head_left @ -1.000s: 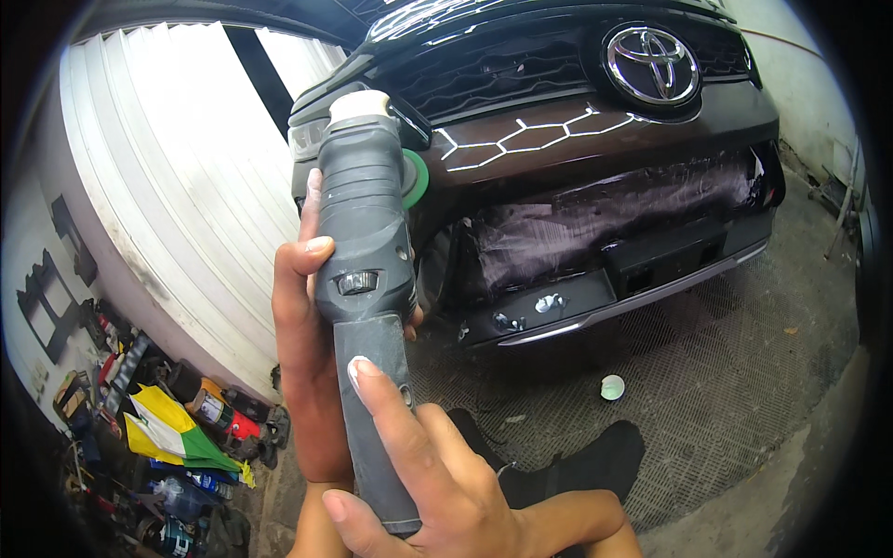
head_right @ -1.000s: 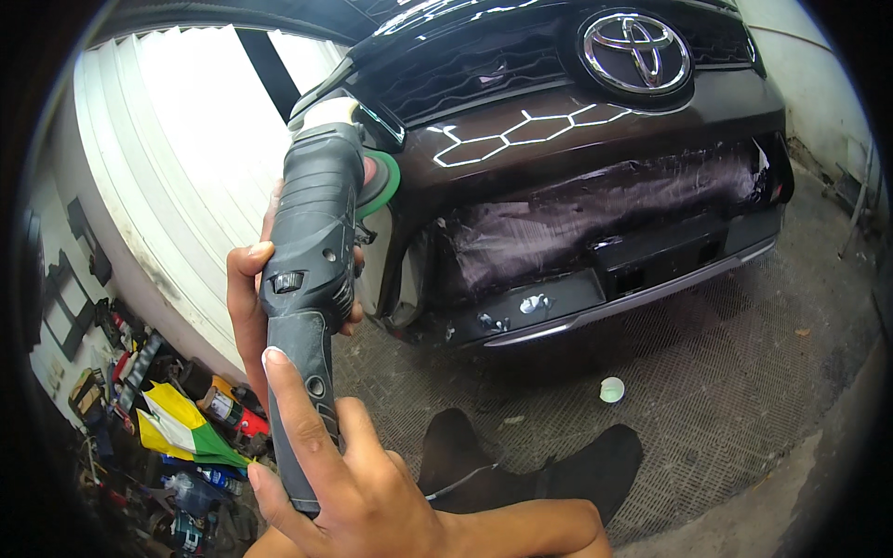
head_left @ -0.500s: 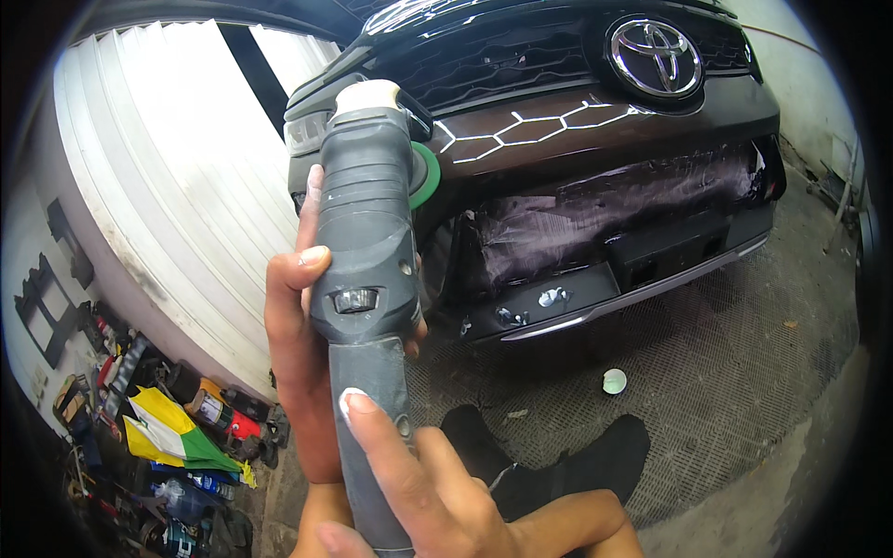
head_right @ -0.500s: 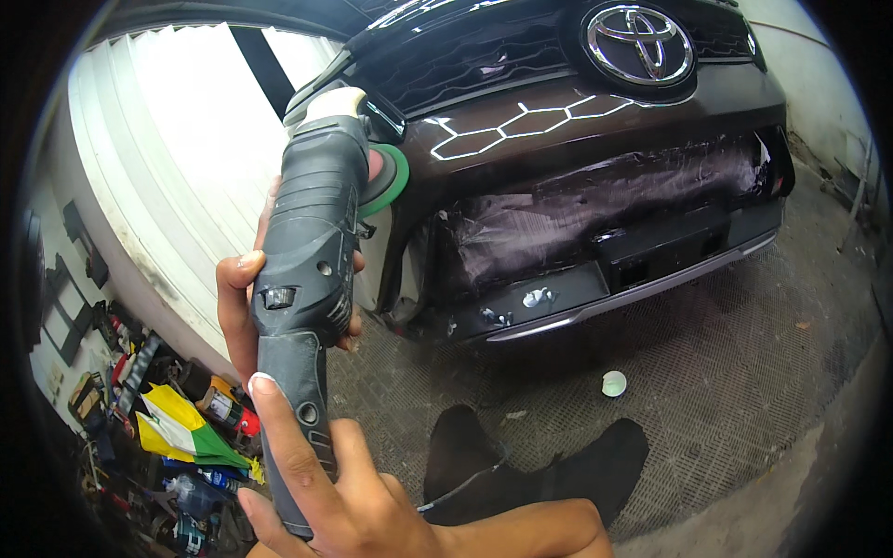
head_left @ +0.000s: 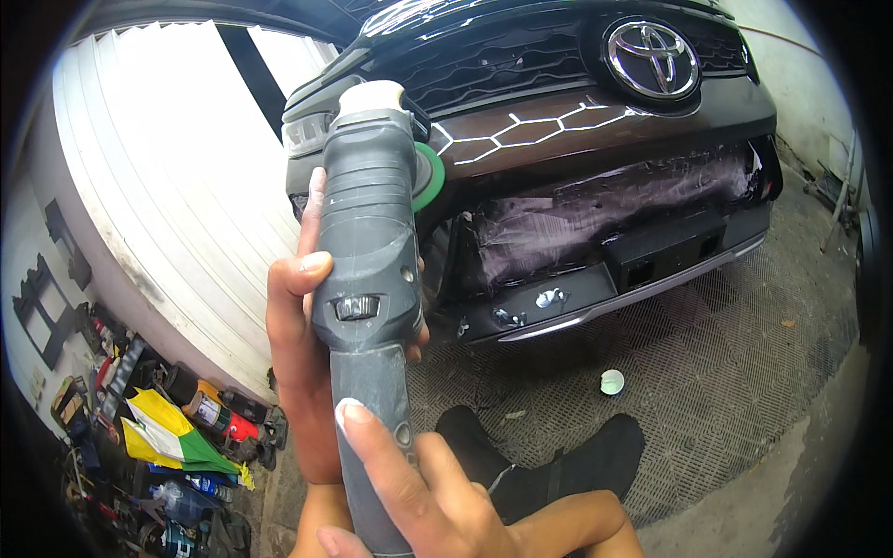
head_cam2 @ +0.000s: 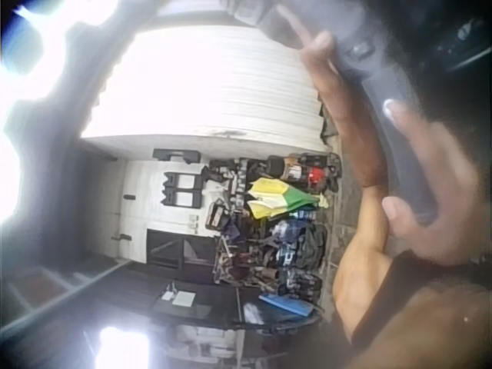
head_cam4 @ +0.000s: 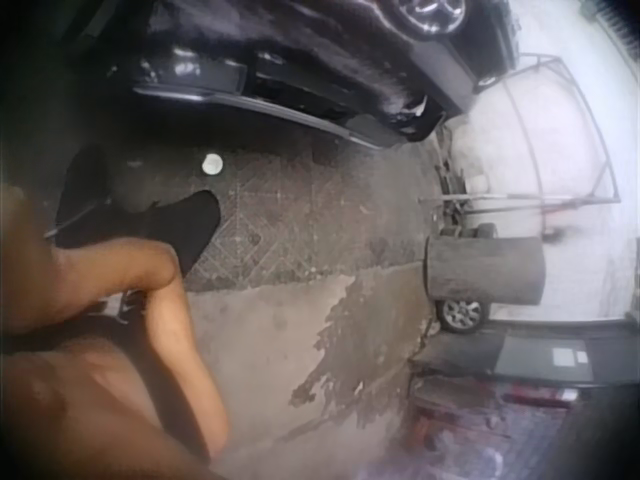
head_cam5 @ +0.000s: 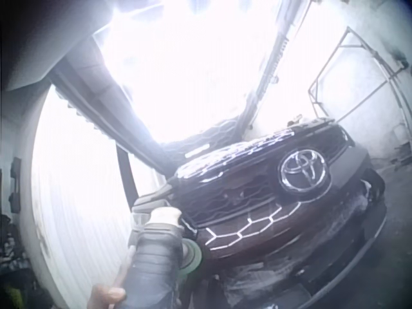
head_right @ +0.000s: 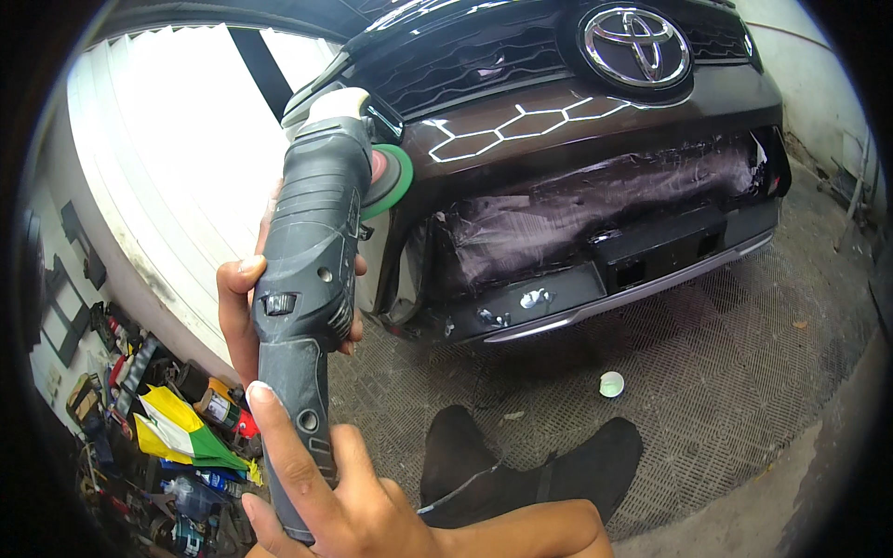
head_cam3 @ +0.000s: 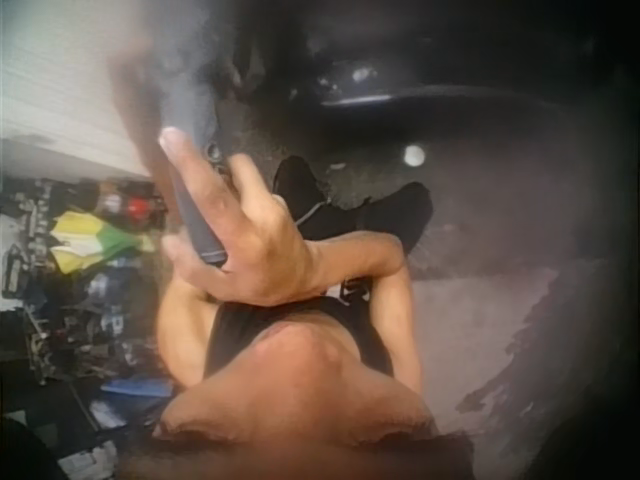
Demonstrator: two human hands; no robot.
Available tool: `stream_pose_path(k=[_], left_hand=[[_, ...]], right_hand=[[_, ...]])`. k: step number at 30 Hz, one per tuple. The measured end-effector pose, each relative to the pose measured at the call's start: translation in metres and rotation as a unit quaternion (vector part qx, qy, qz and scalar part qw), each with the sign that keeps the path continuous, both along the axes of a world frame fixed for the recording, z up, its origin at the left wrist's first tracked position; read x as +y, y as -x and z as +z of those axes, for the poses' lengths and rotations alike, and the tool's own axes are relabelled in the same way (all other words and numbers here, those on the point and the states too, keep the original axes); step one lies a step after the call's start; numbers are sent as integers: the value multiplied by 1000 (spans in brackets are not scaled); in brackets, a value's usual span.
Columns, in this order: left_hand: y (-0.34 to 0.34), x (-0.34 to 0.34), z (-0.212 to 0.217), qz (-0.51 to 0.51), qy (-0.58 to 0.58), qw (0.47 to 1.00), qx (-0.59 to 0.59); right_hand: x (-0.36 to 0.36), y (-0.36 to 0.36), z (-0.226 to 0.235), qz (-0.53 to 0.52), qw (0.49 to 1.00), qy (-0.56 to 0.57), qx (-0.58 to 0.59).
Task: The person polishes the front bumper of a car using an electric buffer.
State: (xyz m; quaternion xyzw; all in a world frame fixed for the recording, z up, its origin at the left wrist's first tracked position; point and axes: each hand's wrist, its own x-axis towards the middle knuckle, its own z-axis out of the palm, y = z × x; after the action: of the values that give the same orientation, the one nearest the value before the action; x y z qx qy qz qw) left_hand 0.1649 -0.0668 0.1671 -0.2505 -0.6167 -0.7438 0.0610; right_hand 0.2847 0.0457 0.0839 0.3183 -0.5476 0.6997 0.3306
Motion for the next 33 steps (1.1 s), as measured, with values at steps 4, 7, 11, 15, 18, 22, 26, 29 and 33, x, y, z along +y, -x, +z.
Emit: stream_pose_path(k=[4, 7, 11, 15, 18, 22, 26, 29, 33], left_hand=[[-2, 0, -1, 17, -10, 1000, -6], [2, -6, -2, 48, -10, 997, -55], [3, -2, -5, 32, -16, 999, -23], [-1, 3, -1, 12, -22, 1000, -11], [-2, -6, 2, 8, -44, 999, -24], [10, -15, 2, 19, -37, 997, -59], [-1, -12, 3, -17, -103, 994, -18], [9, -21, -6, 18, -66, 998, -4], [25, -43, -14, 31, -45, 998, 8]], right_hand=[[-8, 4, -9, -10, 1000, 4, 27], [-15, 15, -8, -55, 996, 29, 68], [-9, 17, -8, -27, 998, 23, 54], [-9, 9, -19, -6, 999, -35, 39], [-15, 7, -6, -17, 999, -26, 24], [-18, 22, -4, -51, 998, 8, 40], [-39, 26, -19, -67, 994, -16, 87], [-37, 17, -16, -37, 997, -61, 36], [-53, 26, -19, -20, 998, -53, -1]])
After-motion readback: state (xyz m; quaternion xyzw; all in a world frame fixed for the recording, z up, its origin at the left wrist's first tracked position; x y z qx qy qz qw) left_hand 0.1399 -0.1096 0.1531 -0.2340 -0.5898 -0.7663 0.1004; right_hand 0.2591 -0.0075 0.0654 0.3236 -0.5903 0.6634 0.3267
